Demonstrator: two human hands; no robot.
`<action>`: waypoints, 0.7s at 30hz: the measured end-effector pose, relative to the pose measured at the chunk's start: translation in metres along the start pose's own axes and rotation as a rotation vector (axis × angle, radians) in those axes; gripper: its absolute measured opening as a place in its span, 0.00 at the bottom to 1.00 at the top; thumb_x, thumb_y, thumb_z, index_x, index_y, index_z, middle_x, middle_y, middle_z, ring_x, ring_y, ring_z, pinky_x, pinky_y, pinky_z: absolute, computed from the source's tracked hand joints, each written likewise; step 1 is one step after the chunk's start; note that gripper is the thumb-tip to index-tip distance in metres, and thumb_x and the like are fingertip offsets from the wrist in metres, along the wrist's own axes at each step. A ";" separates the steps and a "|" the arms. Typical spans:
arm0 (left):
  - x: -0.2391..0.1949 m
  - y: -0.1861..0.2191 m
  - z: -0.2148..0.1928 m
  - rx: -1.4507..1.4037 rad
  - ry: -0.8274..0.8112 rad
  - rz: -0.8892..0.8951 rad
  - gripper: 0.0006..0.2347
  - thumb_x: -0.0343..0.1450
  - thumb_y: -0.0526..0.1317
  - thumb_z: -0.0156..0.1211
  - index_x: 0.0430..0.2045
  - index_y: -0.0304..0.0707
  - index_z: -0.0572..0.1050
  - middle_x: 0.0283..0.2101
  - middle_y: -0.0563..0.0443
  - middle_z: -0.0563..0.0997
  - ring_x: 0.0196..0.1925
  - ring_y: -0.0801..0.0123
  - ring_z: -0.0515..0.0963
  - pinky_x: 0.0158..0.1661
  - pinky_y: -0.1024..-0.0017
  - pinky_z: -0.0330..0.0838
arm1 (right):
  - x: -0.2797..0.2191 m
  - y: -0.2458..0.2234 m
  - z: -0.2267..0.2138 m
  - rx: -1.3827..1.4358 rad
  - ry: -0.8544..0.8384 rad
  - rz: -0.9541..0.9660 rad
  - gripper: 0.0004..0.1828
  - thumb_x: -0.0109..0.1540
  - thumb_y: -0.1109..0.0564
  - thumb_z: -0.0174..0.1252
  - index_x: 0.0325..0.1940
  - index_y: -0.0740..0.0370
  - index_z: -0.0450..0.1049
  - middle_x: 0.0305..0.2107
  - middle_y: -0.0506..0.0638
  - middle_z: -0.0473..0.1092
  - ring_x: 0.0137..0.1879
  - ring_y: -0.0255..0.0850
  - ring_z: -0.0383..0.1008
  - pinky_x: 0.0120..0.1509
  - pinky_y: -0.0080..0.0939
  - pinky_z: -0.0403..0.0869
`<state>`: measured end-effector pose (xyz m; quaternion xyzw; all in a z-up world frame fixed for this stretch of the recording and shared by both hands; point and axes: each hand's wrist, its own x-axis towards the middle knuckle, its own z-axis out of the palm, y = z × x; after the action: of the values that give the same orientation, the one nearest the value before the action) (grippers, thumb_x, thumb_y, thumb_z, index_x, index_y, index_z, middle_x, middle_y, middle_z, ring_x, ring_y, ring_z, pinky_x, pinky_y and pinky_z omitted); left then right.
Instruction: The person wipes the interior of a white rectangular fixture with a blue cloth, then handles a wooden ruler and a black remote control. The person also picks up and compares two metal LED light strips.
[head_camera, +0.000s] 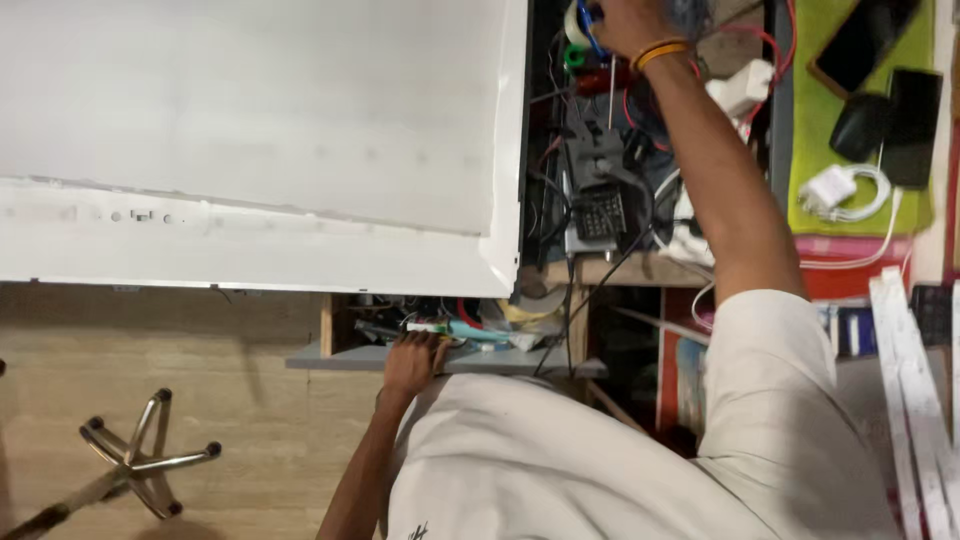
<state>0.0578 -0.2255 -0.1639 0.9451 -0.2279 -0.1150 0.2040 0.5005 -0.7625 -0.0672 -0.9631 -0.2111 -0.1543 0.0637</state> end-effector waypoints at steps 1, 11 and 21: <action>0.000 0.001 -0.001 -0.026 0.035 -0.017 0.15 0.73 0.49 0.53 0.32 0.35 0.81 0.35 0.42 0.83 0.42 0.50 0.81 0.45 0.56 0.74 | 0.012 0.001 0.013 0.017 0.015 -0.027 0.18 0.60 0.49 0.65 0.48 0.63 0.82 0.33 0.63 0.77 0.35 0.56 0.79 0.38 0.57 0.77; -0.001 0.022 -0.028 -0.027 -0.070 -0.121 0.14 0.74 0.46 0.54 0.32 0.34 0.81 0.37 0.41 0.83 0.44 0.51 0.80 0.45 0.56 0.74 | 0.040 0.065 0.037 0.444 -0.441 0.586 0.22 0.68 0.40 0.59 0.47 0.62 0.80 0.34 0.58 0.78 0.31 0.52 0.76 0.36 0.55 0.74; 0.002 0.024 -0.031 -0.051 -0.005 -0.110 0.13 0.73 0.46 0.55 0.28 0.35 0.82 0.33 0.42 0.82 0.41 0.51 0.81 0.42 0.57 0.75 | 0.013 0.034 0.063 0.089 -0.465 0.362 0.31 0.57 0.30 0.69 0.45 0.60 0.85 0.32 0.61 0.78 0.38 0.54 0.80 0.49 0.51 0.77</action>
<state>0.0599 -0.2353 -0.1266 0.9504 -0.1732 -0.1341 0.2207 0.5429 -0.7761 -0.1245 -0.9909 -0.0515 0.0936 0.0825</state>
